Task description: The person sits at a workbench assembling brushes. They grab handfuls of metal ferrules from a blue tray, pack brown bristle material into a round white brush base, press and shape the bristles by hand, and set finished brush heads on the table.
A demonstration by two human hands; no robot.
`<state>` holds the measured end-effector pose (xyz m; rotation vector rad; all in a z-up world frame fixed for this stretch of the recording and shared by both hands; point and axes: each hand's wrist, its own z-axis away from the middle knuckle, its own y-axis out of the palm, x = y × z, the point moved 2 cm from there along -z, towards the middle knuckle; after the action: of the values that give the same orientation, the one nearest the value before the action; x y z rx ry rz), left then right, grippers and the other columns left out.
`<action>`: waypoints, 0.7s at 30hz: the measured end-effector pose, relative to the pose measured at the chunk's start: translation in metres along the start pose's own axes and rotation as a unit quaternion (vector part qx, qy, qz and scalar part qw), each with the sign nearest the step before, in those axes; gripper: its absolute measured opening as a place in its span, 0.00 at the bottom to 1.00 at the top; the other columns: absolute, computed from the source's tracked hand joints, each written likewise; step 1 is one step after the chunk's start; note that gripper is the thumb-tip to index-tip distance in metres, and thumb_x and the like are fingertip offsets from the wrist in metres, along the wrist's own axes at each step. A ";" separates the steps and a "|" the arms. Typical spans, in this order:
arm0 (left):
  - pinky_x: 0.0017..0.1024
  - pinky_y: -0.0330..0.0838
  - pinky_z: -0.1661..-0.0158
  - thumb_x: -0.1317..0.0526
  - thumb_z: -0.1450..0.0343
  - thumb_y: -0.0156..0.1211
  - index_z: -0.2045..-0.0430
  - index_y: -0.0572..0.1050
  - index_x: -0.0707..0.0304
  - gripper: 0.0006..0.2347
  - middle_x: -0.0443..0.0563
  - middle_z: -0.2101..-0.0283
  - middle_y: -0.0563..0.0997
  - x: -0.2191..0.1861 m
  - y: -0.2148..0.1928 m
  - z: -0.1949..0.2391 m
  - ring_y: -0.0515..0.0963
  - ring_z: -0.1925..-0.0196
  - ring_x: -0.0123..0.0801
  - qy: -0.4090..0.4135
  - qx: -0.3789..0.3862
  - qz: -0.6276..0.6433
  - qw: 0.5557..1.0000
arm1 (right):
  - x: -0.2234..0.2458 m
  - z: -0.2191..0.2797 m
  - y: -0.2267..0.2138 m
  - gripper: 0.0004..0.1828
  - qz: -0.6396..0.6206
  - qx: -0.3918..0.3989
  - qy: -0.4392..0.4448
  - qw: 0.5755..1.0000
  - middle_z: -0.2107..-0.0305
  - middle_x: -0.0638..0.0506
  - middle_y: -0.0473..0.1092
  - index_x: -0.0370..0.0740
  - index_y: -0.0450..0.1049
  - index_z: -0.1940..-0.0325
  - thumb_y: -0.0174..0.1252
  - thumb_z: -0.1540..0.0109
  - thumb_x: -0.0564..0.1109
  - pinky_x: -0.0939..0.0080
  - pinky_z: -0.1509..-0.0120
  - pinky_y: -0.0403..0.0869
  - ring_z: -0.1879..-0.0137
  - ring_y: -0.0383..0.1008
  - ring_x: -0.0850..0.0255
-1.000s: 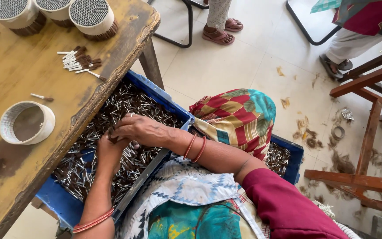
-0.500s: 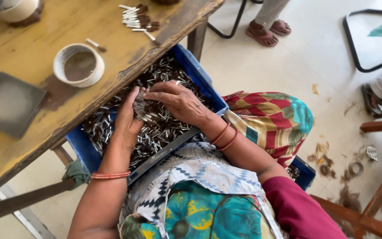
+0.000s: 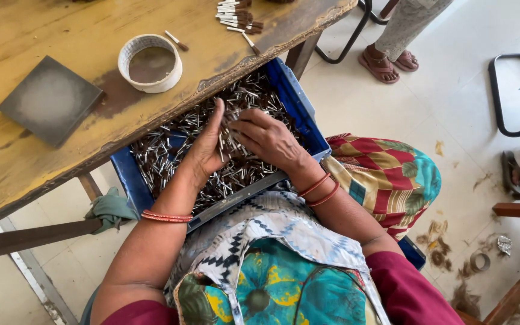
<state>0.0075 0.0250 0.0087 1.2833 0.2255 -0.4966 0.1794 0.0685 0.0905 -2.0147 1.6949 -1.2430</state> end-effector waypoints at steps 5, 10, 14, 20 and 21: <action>0.27 0.81 0.62 0.60 0.32 0.70 0.55 0.76 0.62 0.14 0.45 0.60 0.83 0.004 -0.037 -0.010 0.84 0.60 0.28 0.023 -0.057 -0.112 0.992 | 0.003 -0.011 -0.003 0.31 0.033 0.036 0.010 0.999 0.43 0.47 0.68 0.43 0.72 0.36 0.71 0.39 0.55 0.51 0.33 0.70 0.38 0.71 0.50; 0.32 0.80 0.67 0.62 0.34 0.71 0.58 0.76 0.64 0.14 0.50 0.64 0.83 0.001 0.003 0.000 0.82 0.67 0.32 0.010 -0.081 -0.351 0.933 | -0.002 -0.013 -0.006 0.47 -0.017 0.035 0.080 0.996 0.33 0.40 0.60 0.43 0.59 0.24 0.70 0.42 0.58 0.44 0.26 0.62 0.28 0.60 0.43; 0.28 0.79 0.61 0.64 0.39 0.76 0.56 0.77 0.67 0.19 0.53 0.61 0.85 0.004 -0.025 -0.013 0.84 0.61 0.32 0.243 -0.094 -0.736 0.625 | -0.020 0.002 0.008 0.32 -0.062 0.062 0.099 0.991 0.37 0.43 0.66 0.44 0.67 0.30 0.66 0.37 0.47 0.48 0.28 0.68 0.32 0.67 0.47; 0.32 0.81 0.69 0.62 0.38 0.73 0.60 0.76 0.66 0.16 0.52 0.65 0.82 0.002 -0.008 -0.005 0.84 0.68 0.32 0.068 -0.127 -0.377 0.915 | -0.009 0.001 -0.003 0.12 -0.035 -0.057 0.102 0.992 0.52 0.48 0.75 0.41 0.81 0.50 0.63 0.37 0.33 0.57 0.41 0.79 0.45 0.79 0.53; 0.32 0.81 0.69 0.62 0.38 0.73 0.60 0.76 0.66 0.16 0.52 0.65 0.82 -0.003 0.003 -0.002 0.84 0.68 0.32 0.071 -0.126 -0.377 0.915 | -0.010 -0.001 -0.005 0.12 -0.034 -0.057 0.100 0.993 0.52 0.48 0.75 0.41 0.81 0.50 0.63 0.37 0.33 0.57 0.41 0.79 0.45 0.79 0.53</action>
<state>0.0065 0.0283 0.0122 0.9439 0.8987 -0.9935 0.1822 0.0791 0.0895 -2.0902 1.8373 -1.4452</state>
